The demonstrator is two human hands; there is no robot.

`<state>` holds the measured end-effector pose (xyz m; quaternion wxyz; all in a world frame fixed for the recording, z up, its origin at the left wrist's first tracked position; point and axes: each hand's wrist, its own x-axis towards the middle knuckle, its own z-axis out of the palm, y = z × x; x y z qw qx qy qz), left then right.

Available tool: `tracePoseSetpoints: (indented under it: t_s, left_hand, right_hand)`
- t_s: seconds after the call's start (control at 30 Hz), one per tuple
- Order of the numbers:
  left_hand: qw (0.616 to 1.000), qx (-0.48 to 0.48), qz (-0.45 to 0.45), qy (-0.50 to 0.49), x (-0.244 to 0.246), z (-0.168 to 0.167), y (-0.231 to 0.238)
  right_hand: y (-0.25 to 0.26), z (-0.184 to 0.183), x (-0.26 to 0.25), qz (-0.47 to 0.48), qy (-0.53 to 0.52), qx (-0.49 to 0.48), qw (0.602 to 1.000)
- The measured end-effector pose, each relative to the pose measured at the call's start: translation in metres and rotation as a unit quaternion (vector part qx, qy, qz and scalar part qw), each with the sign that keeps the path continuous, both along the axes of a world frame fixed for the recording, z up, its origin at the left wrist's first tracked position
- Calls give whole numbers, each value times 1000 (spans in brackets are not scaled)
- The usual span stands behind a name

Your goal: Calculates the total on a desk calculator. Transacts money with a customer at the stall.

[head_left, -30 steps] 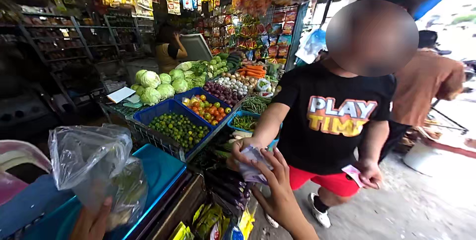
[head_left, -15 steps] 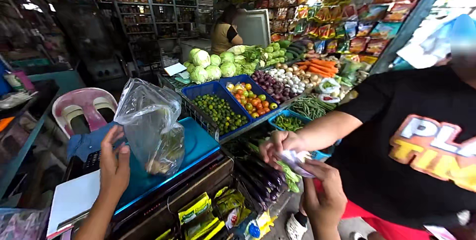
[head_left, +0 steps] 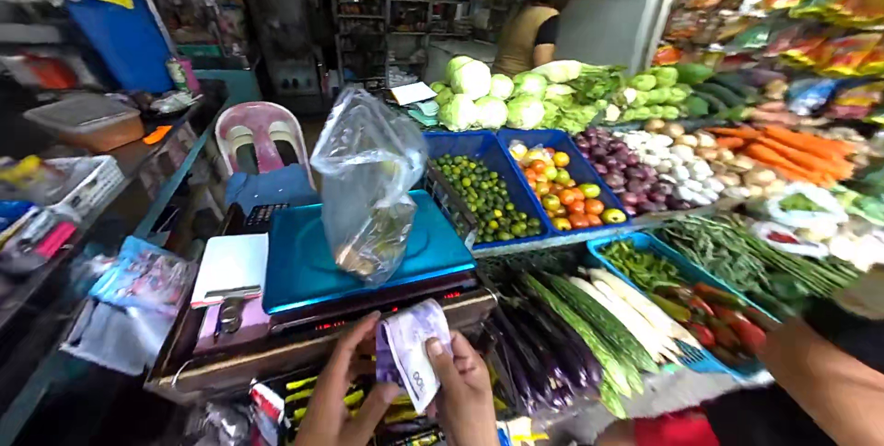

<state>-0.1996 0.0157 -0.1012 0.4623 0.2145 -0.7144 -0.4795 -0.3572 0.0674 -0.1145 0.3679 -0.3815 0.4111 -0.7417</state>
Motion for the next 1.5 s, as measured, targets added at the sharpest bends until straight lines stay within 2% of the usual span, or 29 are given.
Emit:
tracePoseSetpoints:
  t_s: [0.13, 0.3, 0.4, 0.53, 0.63, 0.8, 0.9, 0.97, 1.0, 1.13, 1.17, 1.23, 1.33, 1.4, 1.5]
  left_hand:
    - [997, -44, 64, 7, 25, -5, -10]
    - [982, -133, 133, -34, 57, -9, -14]
    - [966, -156, 204, -27, 73, -16, -13]
    - [950, -56, 304, 37, 90, -23, -2]
    - [942, -16, 329, 60, 102, -30, 7]
    - [957, -18, 276, 88, 132, -43, 25]
    - [957, 142, 195, 162, 162, -41, 40]
    - [933, 246, 162, 207, 184, -43, 47]
    - [922, 264, 173, 223, 192, -46, 52]
    - [890, 249, 214, 316, 226, -62, 75]
    - [879, 254, 248, 317, 237, -63, 84]
    - [845, 250, 372, 290, 259, -65, 104]
    - [741, 224, 575, 265, 290, -76, 138]
    - [701, 189, 628, 279, 308, -85, 161]
    - [660, 171, 669, 296, 317, -79, 180]
  right_hand:
    - [-10, -2, 14, 98, 28, 61, 993]
    - [-20, 4, 33, 199, 80, 121, 969]
    - [-22, 4, 46, 254, 117, 111, 954]
    - [-34, -11, 62, 287, 177, 6, 941]
    - [-39, -13, 82, 314, 184, -14, 931]
    - [-30, -8, 132, 290, 192, 33, 937]
    - [-33, -10, 159, 325, 283, 12, 902]
    - [-43, -14, 169, 315, 376, -32, 871]
    - [-52, -17, 170, 286, 432, -61, 853]
    - [-103, -18, 156, 149, 547, -105, 817]
    - [-111, -16, 153, 132, 561, -101, 811]
    - [-121, -10, 148, 131, 584, -94, 795]
    - [-134, -7, 139, 142, 628, -79, 761]
    - [-138, -6, 138, 146, 670, -62, 725]
    - [-132, -4, 144, 146, 722, -35, 675]
